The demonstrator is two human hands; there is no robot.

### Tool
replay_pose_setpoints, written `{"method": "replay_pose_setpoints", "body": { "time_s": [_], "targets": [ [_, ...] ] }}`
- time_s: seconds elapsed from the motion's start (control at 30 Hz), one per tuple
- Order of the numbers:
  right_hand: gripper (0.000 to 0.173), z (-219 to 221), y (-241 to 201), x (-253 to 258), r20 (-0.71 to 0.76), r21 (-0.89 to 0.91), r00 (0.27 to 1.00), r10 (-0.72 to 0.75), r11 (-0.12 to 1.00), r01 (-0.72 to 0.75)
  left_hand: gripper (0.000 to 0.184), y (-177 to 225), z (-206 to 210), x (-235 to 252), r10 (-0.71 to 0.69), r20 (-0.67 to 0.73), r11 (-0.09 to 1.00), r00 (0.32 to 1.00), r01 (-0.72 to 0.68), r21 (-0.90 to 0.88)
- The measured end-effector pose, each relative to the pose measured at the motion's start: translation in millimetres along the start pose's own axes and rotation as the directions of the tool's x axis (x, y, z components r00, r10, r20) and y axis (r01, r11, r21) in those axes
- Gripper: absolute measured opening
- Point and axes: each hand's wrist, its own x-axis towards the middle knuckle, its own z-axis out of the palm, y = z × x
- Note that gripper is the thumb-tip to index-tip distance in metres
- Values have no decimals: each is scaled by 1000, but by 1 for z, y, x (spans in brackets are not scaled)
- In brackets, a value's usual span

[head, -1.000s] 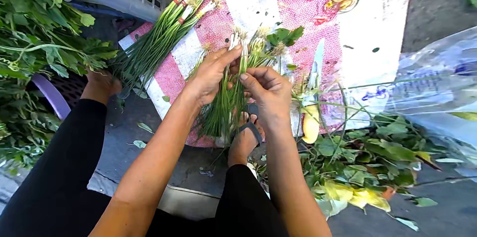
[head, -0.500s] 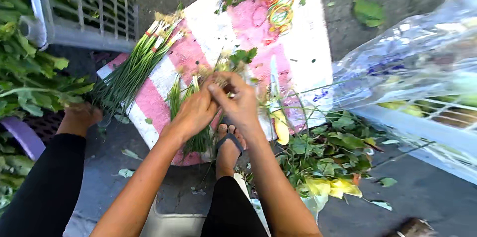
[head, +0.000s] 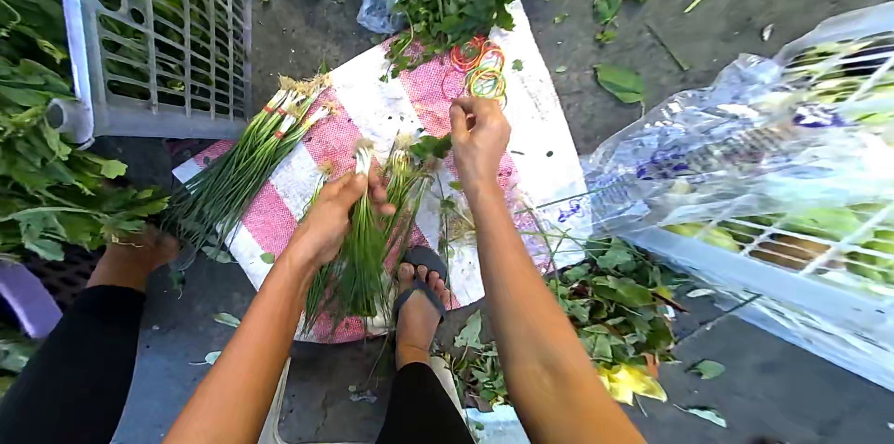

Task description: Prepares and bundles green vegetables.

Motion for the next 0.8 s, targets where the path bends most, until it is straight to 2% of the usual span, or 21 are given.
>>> {"method": "replay_pose_setpoints", "body": {
  "time_s": [0.03,0.1,0.23,0.27,0.3,0.37,0.4,0.43,0.47,0.5,0.53,0.57,0.6,0.63,0.67,0.73,0.8],
  "targets": [
    [31,8,8,14,-31,-154,999,-16,988,11,38,4,1,0,-5,-44,989,999,-1,-145],
    [32,21,15,30,2,-343,1000,-30,939,29,38,14,1,-3,-22,-103,944,994,-14,-329],
    [29,33,17,33,28,-491,984,-175,855,166,37,33,0,-12,-16,-173,902,985,-60,-427],
    [30,27,16,31,28,-446,982,-186,877,179,37,38,-1,-14,-15,-170,882,985,-67,-466],
    [33,16,11,28,36,-345,991,-128,929,133,38,42,-4,-15,-8,-153,855,988,-73,-514],
    [39,-19,-4,19,48,14,995,89,996,-90,39,53,-7,-26,26,-128,815,991,-95,-571],
    [33,-35,-9,13,46,246,979,196,948,-201,38,59,-6,-34,54,-130,812,990,-119,-572],
    [19,-53,-18,6,82,478,953,292,828,-295,38,66,-5,-43,79,-127,802,989,-139,-580],
    [9,-71,-24,-3,155,678,919,361,638,-365,38,72,-3,-53,104,-107,793,989,-147,-592],
    [13,-87,-31,-13,233,803,882,409,431,-412,38,78,-1,-63,126,-92,778,988,-155,-609],
    [18,-103,-37,-24,310,864,853,420,251,-437,37,83,2,-74,152,-74,762,986,-165,-627],
    [21,-118,-43,-36,367,891,848,383,117,-439,36,89,5,-87,179,-51,754,982,-170,-634],
    [25,-132,-49,-49,397,902,867,300,45,-429,36,95,9,-101,210,-31,764,977,-183,-619],
    [30,-144,-55,-61,405,906,892,199,46,-422,35,102,14,-118,242,-21,785,970,-208,-584],
    [36,-155,-66,-75,404,901,908,113,123,-416,33,109,21,-137,275,-19,820,961,-245,-517],
    [39,-176,-109,-101,376,850,925,56,376,-368,32,116,33,-179,348,-18,892,937,-337,-302],
    [33,-195,-163,-134,285,766,958,-16,605,-218,32,121,37,-217,452,14,891,892,-452,40]
  ]
}}
